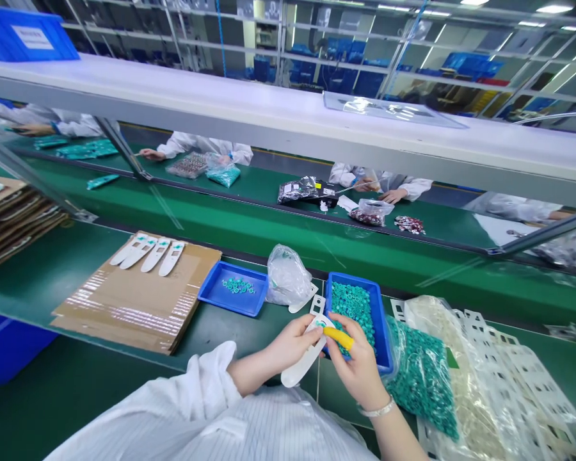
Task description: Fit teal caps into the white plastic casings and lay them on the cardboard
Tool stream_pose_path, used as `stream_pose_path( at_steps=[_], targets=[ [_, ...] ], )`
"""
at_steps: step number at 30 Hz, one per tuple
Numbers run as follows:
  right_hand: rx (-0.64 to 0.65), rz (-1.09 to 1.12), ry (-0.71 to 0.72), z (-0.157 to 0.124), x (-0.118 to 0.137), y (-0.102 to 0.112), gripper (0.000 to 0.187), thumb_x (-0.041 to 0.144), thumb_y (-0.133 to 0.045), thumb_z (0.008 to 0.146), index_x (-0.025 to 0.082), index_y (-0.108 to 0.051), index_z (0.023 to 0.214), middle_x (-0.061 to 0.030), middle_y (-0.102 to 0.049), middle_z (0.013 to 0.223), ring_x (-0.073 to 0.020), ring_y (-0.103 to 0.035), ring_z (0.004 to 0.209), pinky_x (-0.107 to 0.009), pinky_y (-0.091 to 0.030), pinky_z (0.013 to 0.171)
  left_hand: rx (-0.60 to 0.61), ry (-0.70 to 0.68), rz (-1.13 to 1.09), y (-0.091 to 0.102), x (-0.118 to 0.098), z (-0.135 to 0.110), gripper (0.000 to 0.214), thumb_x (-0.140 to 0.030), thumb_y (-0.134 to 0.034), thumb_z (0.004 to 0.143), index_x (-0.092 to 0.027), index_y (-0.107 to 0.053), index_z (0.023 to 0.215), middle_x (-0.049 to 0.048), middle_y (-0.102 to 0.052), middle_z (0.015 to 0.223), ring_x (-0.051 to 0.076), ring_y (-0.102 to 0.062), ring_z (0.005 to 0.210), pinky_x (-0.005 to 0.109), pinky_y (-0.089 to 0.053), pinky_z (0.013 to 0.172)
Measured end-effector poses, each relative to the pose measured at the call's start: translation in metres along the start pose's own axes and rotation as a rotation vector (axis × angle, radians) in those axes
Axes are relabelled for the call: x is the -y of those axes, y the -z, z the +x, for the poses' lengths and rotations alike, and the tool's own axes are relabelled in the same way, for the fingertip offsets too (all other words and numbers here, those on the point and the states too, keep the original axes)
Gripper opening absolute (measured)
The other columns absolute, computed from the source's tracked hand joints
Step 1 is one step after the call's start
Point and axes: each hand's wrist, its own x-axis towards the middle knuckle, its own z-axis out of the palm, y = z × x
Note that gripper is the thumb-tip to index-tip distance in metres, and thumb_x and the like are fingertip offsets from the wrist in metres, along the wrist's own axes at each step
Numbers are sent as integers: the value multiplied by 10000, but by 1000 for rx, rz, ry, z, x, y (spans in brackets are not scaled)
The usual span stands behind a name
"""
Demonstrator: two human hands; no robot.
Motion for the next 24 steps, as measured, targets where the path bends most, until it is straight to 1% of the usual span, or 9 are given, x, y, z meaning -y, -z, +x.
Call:
stream_pose_path(
  at_steps=[3, 6, 8, 10, 12, 15, 17, 19, 24],
  targets=[
    [0, 11, -3, 2, 1, -1, 196, 199, -493, 775, 236, -593, 939, -88, -531, 1124, -236, -489, 1047, -439, -437, 864, -33, -35, 57, 0, 2, 0, 331, -443, -471, 780, -139, -525, 899, 1, -534, 717, 86, -516, 572, 235, -456, 570],
    [21, 71, -14, 2, 1, -2, 166, 211, -499, 778, 232, -607, 903, -88, -541, 1109, -231, -500, 1034, -431, -440, 863, -75, -91, 117, 0, 6, -1, 267, -374, -487, 781, -139, -540, 896, 7, -542, 746, 91, -523, 601, 231, -464, 578],
    [15, 152, -63, 0, 0, -4, 145, 225, -506, 779, 227, -615, 874, -83, -553, 1091, -222, -517, 1018, -412, -442, 868, -91, -119, 148, 0, 8, -2, 246, -339, -494, 778, -147, -543, 924, 13, -554, 787, 98, -533, 631, 235, -474, 594],
    [-42, 262, -185, -3, -1, -8, 160, 260, -517, 778, 220, -604, 905, -80, -570, 1069, -215, -540, 986, -391, -458, 850, -97, -119, 187, -1, 10, -4, 254, -334, -471, 790, -159, -532, 963, 20, -567, 811, 105, -543, 634, 245, -483, 593],
    [-79, 391, -353, -6, -1, -13, 244, 313, -532, 770, 209, -572, 987, -83, -597, 1028, -210, -574, 918, -370, -491, 790, -115, -106, 242, -2, 10, -6, 268, -339, -450, 799, -169, -504, 1000, 26, -583, 820, 113, -553, 629, 245, -482, 576],
    [-9, 540, -514, -6, 1, -18, 313, 374, -544, 756, 182, -565, 1002, -86, -633, 940, -197, -602, 793, -339, -517, 703, -154, -112, 344, -2, 8, -10, 290, -338, -437, 805, -178, -444, 1047, 28, -604, 799, 126, -569, 634, 235, -467, 567],
    [23, 574, -530, -5, 4, -19, 288, 384, -543, 754, 173, -587, 945, -76, -639, 890, -180, -599, 735, -324, -517, 686, -157, -134, 450, -1, 6, -13, 302, -337, -418, 816, -183, -422, 1075, 18, -613, 746, 130, -572, 623, 229, -446, 570],
    [13, 575, -520, -4, 7, -19, 272, 381, -536, 760, 172, -592, 925, -61, -631, 852, -163, -589, 695, -307, -515, 670, -154, -160, 560, 0, 6, -16, 311, -341, -396, 829, -190, -420, 1099, 11, -616, 710, 135, -575, 624, 226, -427, 578],
    [-3, 532, -469, -7, 10, -20, 259, 352, -523, 771, 175, -576, 954, -63, -607, 861, -166, -578, 738, -302, -504, 697, -195, -207, 738, 2, 6, -20, 304, -351, -367, 843, -204, -438, 1100, 17, -624, 741, 143, -580, 665, 218, -393, 581]
  ],
)
